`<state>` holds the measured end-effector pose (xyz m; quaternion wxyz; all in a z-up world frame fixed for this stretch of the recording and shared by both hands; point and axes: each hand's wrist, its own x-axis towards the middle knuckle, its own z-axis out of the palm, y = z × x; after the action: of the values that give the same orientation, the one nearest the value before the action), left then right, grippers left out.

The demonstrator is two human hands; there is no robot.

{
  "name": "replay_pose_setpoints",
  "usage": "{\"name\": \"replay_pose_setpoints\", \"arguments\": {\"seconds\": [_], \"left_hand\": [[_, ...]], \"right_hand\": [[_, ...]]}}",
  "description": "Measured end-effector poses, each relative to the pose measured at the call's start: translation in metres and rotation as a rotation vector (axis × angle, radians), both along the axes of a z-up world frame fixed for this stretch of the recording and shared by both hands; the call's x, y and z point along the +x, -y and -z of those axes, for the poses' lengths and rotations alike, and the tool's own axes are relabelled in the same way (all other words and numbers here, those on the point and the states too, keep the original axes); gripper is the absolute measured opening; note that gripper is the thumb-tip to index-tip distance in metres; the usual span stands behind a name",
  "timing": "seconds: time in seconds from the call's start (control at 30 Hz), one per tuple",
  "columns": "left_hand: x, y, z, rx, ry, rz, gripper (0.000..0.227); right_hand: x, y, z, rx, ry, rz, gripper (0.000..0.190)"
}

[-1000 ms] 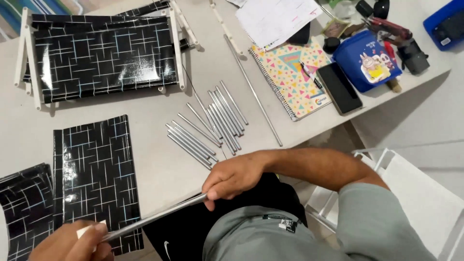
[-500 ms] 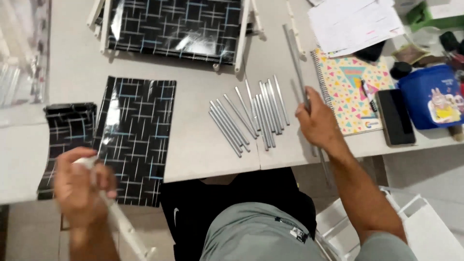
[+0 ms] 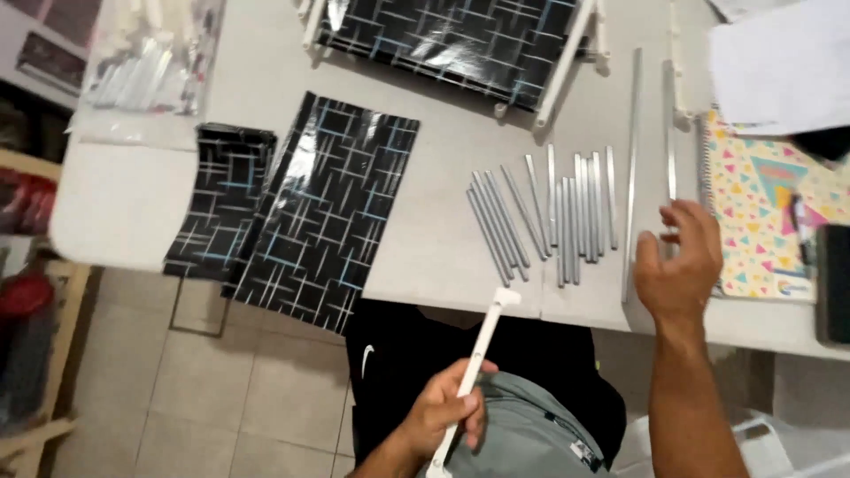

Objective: A person is disassembling a modular storage shelf, removing metal tubes from plastic connectors and separating fabric panels.

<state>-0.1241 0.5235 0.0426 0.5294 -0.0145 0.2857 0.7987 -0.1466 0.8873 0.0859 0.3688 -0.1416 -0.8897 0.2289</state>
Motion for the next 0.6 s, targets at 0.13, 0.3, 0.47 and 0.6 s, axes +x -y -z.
{"name": "replay_pose_setpoints", "arguments": {"seconds": [0.13, 0.3, 0.47, 0.6], "left_hand": [[-0.076, 0.010, -0.048, -0.620, -0.482, -0.153, 0.047], [-0.132, -0.012, -0.054, -0.630, -0.665, -0.428, 0.055], [-0.107, -0.076, -0.045, -0.224, -0.758, -0.328, 0.082], [-0.098, -0.087, -0.041, -0.118, -0.960, -0.067, 0.093]], "right_hand": [[0.011, 0.052, 0.011, -0.219, 0.037, -0.044, 0.027], [0.009, 0.107, 0.019, -0.640, 0.698, -0.410, 0.044], [0.000, 0.145, 0.019, -0.744, 0.410, -0.623, 0.059], [-0.005, 0.120, 0.022, -0.955, 0.100, -0.333, 0.039]]}}
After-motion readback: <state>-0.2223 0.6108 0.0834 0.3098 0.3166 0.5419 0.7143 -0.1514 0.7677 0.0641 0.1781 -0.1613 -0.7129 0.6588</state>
